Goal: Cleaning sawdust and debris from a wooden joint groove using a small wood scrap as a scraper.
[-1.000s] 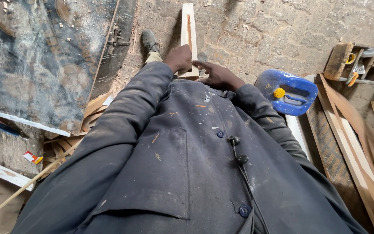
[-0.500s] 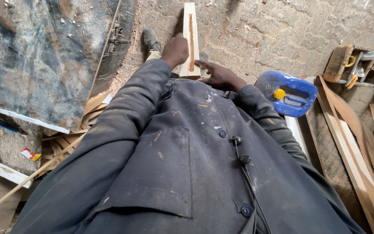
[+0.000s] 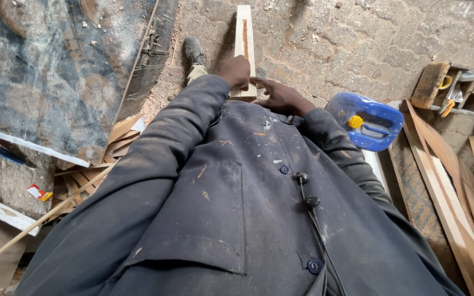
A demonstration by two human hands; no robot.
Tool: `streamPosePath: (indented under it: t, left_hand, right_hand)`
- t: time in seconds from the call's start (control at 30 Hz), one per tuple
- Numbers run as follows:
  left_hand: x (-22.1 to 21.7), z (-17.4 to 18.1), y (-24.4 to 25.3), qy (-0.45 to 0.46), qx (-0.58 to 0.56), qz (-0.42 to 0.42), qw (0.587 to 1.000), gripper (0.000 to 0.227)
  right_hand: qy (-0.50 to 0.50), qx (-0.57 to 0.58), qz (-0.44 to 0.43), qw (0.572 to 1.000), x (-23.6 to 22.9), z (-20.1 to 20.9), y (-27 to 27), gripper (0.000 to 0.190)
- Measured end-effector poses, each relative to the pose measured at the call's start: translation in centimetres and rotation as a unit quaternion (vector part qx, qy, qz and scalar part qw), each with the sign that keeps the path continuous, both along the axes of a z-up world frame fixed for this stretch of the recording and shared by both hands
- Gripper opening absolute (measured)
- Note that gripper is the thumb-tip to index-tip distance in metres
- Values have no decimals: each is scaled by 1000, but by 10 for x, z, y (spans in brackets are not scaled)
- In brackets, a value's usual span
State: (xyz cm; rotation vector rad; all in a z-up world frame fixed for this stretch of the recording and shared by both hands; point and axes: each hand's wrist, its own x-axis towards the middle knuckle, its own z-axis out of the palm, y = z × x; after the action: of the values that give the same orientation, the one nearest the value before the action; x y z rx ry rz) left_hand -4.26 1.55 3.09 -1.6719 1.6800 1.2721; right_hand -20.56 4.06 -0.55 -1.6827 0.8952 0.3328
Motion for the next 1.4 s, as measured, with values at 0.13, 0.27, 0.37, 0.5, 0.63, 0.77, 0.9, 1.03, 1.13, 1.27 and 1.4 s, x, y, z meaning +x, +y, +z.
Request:
streamPosePath:
  t: [0.13, 0.27, 0.37, 0.5, 0.63, 0.77, 0.9, 1.03, 1.13, 1.27, 1.4]
  left_hand:
    - [1, -70, 6, 31, -80, -58, 995, 20]
    - [1, -73, 11, 28, -89, -58, 994, 17]
    - [1, -65, 12, 32, -100, -69, 992, 17]
    - [4, -79, 17, 48, -101, -60, 992, 20]
    - [8, -56, 16, 49, -98, -55, 992, 21]
    - [6, -48, 16, 50, -87, -3, 995, 22]
    - [4, -43, 15, 17, -96, -37, 995, 18]
    - [6, -51, 14, 39, -120, -67, 990, 15]
    - [3, -46, 14, 34, -105, -59, 992, 13]
    - [0, -47, 6, 26, -107, -71, 991, 8]
    - [0, -57, 5, 19, -90, -51, 994, 8]
  right_hand:
    - [-15, 33, -60, 998, 1, 11, 2, 71]
    - [-15, 25, -61, 998, 0, -9, 4, 71]
    - [-24, 21, -58, 998, 0, -11, 4, 70]
    - [-24, 28, -61, 997, 1, -1, 3, 70]
    - [-12, 20, -58, 998, 2, -12, 4, 67]
    - [-16, 17, -52, 998, 1, -6, 4, 70]
    - [-15, 22, -56, 998, 3, 1, 4, 70]
    - [-20, 19, -58, 998, -1, -19, 8, 71]
    - [-16, 18, -63, 998, -1, -19, 7, 70]
    - [-19, 18, -59, 998, -1, -33, 7, 70]
    - [-15, 16, -53, 998, 1, -36, 7, 72]
